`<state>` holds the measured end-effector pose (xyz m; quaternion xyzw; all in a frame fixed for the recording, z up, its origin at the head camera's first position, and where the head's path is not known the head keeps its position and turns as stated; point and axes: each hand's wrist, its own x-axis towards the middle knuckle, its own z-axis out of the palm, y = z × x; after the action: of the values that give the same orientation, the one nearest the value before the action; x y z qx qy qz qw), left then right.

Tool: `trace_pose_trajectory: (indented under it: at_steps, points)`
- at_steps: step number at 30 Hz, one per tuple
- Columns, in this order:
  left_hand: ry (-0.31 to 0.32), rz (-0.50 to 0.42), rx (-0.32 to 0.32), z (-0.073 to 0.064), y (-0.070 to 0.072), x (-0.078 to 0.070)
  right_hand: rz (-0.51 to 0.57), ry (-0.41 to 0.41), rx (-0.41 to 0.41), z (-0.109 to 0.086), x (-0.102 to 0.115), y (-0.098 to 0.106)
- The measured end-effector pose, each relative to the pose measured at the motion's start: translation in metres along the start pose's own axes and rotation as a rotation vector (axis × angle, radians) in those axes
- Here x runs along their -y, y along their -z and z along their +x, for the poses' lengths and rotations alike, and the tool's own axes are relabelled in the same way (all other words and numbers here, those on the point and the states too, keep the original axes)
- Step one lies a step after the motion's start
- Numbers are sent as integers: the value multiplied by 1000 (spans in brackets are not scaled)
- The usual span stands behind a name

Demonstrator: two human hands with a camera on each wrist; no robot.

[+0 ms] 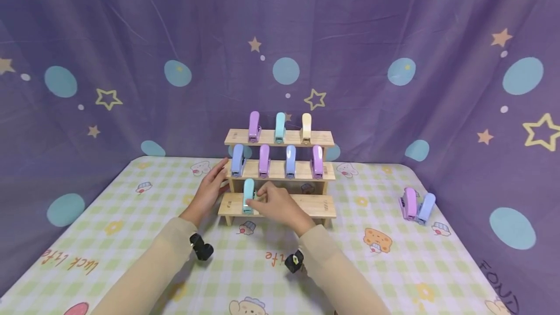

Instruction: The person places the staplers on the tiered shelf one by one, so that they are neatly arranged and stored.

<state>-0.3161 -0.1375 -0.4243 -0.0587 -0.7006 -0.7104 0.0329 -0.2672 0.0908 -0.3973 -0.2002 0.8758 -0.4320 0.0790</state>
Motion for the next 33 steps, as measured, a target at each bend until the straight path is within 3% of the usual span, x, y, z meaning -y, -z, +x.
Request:
trace_pose_trajectory:
  at_steps: [12,24,33]
  points:
    - [10,9,-19,-1,-1,1,-40,20,-50,-25,-28,35]
    - [20,-6,-20,0,0,-1,-23,-55,-101,-51,-60,80]
    - [34,-11,-23,-3,-1,-5,-164,-133,-222,-79,-87,124]
